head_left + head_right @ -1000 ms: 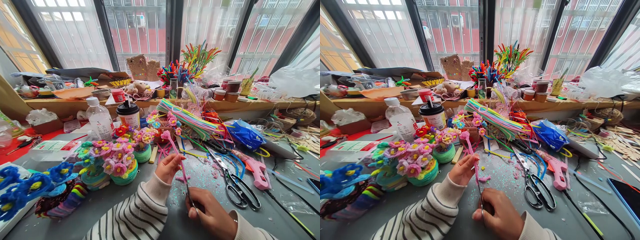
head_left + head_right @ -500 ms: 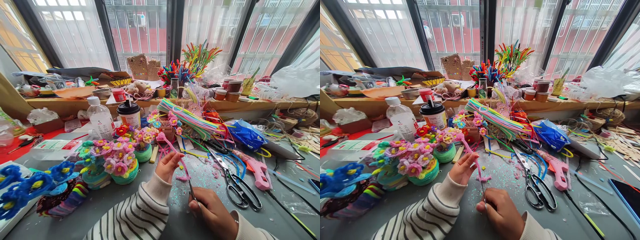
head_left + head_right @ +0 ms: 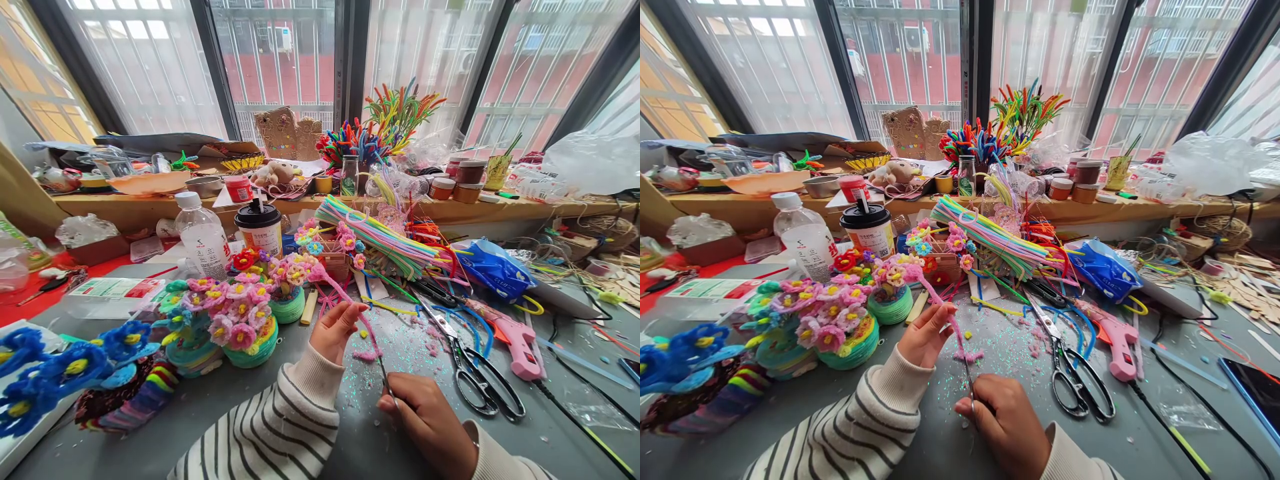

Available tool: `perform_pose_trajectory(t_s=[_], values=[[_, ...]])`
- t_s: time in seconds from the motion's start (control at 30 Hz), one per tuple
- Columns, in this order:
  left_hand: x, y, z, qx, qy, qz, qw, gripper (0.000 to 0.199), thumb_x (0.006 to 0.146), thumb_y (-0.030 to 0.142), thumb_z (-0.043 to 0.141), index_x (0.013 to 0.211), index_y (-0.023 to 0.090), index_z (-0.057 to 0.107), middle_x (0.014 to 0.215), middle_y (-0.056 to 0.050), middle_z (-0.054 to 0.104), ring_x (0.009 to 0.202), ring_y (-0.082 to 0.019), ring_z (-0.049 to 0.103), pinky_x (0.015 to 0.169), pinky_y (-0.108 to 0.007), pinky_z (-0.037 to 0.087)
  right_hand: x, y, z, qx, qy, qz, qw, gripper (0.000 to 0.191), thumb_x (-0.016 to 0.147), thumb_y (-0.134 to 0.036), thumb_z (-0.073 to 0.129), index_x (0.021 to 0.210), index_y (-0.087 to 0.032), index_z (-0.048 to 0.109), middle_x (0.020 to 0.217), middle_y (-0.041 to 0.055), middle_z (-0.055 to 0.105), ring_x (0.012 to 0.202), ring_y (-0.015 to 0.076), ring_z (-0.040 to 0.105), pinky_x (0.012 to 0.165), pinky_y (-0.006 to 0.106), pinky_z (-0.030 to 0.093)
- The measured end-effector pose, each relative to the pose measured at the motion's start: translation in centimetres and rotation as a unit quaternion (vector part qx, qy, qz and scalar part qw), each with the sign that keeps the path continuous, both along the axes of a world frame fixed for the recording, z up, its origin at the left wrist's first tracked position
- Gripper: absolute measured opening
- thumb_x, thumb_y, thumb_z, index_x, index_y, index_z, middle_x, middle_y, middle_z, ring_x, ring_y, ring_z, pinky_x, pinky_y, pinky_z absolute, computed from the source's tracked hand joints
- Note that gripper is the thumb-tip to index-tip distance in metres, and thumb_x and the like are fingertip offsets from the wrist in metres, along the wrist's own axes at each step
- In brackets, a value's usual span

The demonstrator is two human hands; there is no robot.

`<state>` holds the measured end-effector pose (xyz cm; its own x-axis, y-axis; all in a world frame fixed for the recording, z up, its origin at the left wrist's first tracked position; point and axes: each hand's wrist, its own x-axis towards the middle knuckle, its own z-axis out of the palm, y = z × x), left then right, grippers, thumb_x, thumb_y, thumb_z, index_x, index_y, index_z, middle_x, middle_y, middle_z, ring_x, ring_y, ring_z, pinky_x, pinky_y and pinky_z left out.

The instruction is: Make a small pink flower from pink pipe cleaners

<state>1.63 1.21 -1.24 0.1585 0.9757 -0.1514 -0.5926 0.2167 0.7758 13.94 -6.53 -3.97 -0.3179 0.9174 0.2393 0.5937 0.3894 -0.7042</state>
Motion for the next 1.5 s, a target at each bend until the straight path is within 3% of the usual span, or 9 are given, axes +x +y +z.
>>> perform_pose_trajectory(t_s=[0.13,0.3,0.43,0.53,0.8,1.2,1.37,1.5], values=[[0.0,-0.2,0.0,0.027,0.024,-0.012,0.999,0.021,0.040,0.034,0.071,0.053,0.019,0.065,0.062,0.000,0.059,0.057,-0.008,0.045,0.051,-0.019,0.032,-0.1,-0.2,0.1,-0.031,0.042,0.034,0.998,0.058,0.073,-0.062,0.015,0.046,-0.017,0.039,0.046,0.0000,0.043,0.045,0.0104,0.040,0.045,0.022,0.030],[0.1,-0.4,-0.3,0.128,0.099,-0.077,0.984,0.022,0.050,0.039,0.066,0.057,0.018,0.067,0.058,0.001,0.048,0.058,-0.010,0.040,0.058,-0.024,0.032,0.0,-0.3,0.5,-0.052,0.073,0.070,0.994,0.062,0.070,-0.065,0.014,0.052,-0.016,0.046,0.050,0.0009,0.045,0.047,0.0109,0.040,0.047,0.022,0.031],[0.0,-0.4,-0.4,0.140,0.106,-0.083,0.981,0.023,0.052,0.040,0.064,0.060,0.019,0.067,0.057,0.001,0.044,0.057,-0.009,0.038,0.059,-0.025,0.031,0.0,-0.2,0.6,-0.054,0.074,0.072,0.993,0.060,0.070,-0.065,0.016,0.051,-0.016,0.045,0.050,0.0005,0.044,0.047,0.0106,0.039,0.046,0.022,0.030],[0.0,-0.4,-0.4,0.136,0.099,-0.089,0.982,0.021,0.052,0.040,0.064,0.059,0.020,0.067,0.057,0.001,0.045,0.057,-0.009,0.038,0.058,-0.024,0.031,0.0,-0.2,0.6,-0.047,0.067,0.066,0.995,0.060,0.070,-0.065,0.016,0.050,-0.016,0.043,0.048,0.0006,0.043,0.046,0.0107,0.039,0.046,0.022,0.029],[0.3,-0.6,0.1,0.048,0.031,-0.030,0.998,0.018,0.042,0.035,0.070,0.051,0.021,0.066,0.063,0.000,0.057,0.059,-0.008,0.043,0.050,-0.017,0.032,0.2,-0.3,0.3,-0.010,0.022,0.023,0.999,0.054,0.077,-0.057,0.018,0.046,-0.017,0.039,0.046,-0.0003,0.043,0.045,0.0104,0.041,0.045,0.022,0.029],[0.2,-0.2,0.1,0.010,-0.006,-0.015,1.000,0.021,0.036,0.031,0.073,0.050,0.018,0.066,0.059,0.001,0.060,0.053,-0.005,0.046,0.048,-0.015,0.033,0.1,0.0,-0.4,0.063,0.003,-0.012,0.998,0.050,0.081,-0.048,0.024,0.042,-0.017,0.033,0.042,-0.0036,0.037,0.040,0.0074,0.036,0.042,0.020,0.026],[0.1,0.0,0.1,0.012,-0.006,-0.021,1.000,0.023,0.034,0.032,0.073,0.051,0.018,0.066,0.058,0.001,0.059,0.050,-0.004,0.045,0.046,-0.015,0.033,0.2,0.1,-0.4,0.055,0.015,-0.012,0.998,0.049,0.080,-0.048,0.025,0.043,-0.017,0.030,0.042,-0.0042,0.034,0.040,0.0071,0.034,0.041,0.020,0.024],[0.0,-0.1,0.1,0.024,-0.016,-0.040,0.999,0.023,0.036,0.033,0.073,0.051,0.016,0.065,0.057,0.002,0.057,0.051,-0.004,0.044,0.046,-0.015,0.034,0.1,0.1,-0.4,0.007,0.048,0.011,0.999,0.053,0.076,-0.056,0.022,0.042,-0.017,0.031,0.042,-0.0033,0.035,0.041,0.0081,0.035,0.043,0.021,0.025]])
